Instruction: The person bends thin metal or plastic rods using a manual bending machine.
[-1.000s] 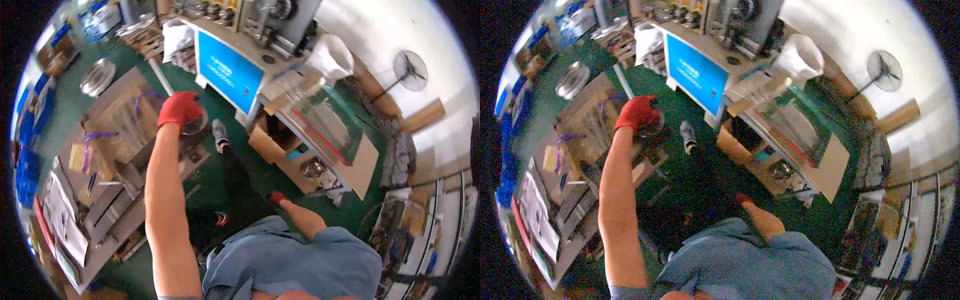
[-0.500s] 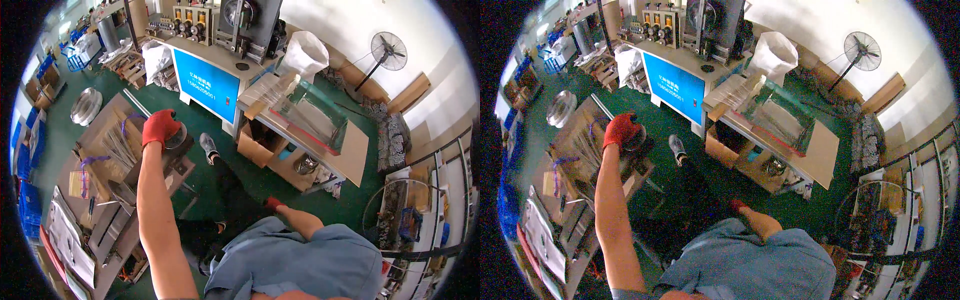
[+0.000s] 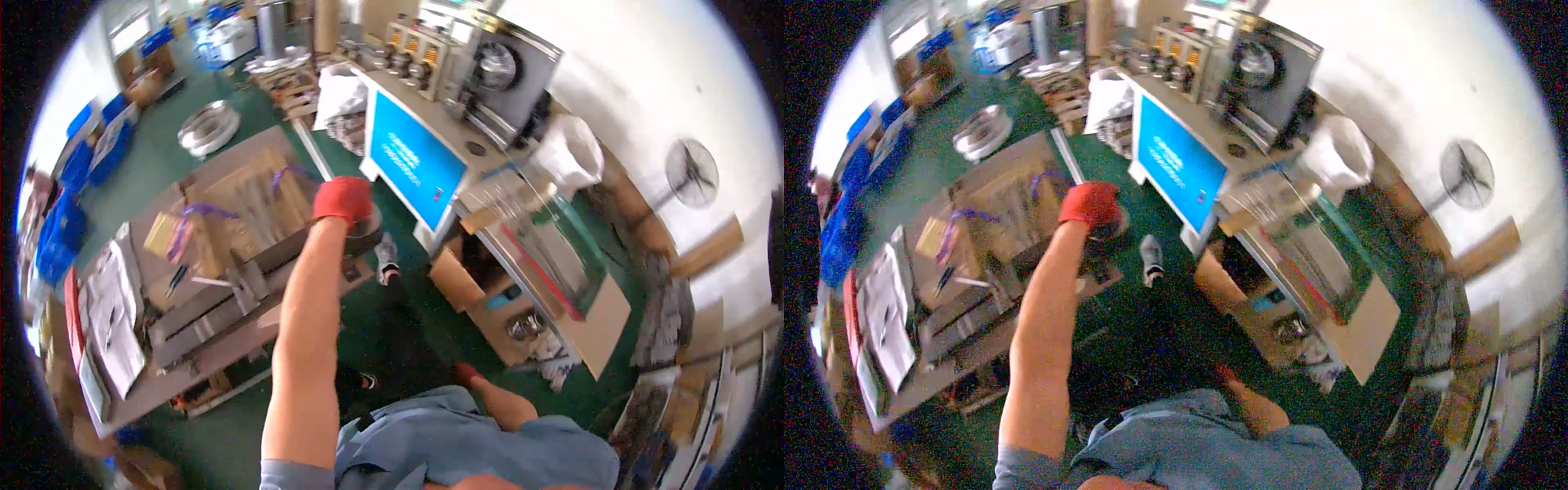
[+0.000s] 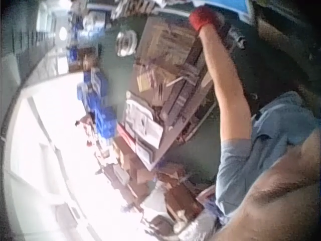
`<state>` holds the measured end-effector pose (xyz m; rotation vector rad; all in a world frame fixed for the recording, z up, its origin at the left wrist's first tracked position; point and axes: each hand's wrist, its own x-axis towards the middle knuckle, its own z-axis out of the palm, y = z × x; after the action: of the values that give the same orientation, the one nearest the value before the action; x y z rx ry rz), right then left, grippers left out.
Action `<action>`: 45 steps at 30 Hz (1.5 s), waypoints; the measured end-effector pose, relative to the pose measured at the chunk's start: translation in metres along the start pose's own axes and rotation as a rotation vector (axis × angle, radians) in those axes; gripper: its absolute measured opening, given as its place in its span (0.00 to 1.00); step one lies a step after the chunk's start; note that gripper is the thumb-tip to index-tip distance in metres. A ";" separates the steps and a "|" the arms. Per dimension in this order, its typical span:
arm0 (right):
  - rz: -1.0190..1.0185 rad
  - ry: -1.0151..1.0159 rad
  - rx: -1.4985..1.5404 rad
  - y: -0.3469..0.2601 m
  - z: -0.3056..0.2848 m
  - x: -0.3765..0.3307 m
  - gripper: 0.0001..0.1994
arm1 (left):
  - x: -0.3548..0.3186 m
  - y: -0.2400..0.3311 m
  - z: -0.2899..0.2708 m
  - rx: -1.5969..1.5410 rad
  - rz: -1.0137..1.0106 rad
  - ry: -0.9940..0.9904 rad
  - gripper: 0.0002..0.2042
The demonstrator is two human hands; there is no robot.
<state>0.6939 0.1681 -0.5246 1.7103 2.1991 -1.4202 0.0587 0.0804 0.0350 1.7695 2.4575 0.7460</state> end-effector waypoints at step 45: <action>-0.138 -0.451 -0.244 -0.190 0.118 -0.020 0.19 | -0.050 -0.069 0.011 0.064 -0.323 -0.084 0.13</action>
<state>0.4974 0.0783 -0.4641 1.0570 2.1511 -1.3305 0.0186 0.0227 -0.0137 1.3365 2.6411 0.5593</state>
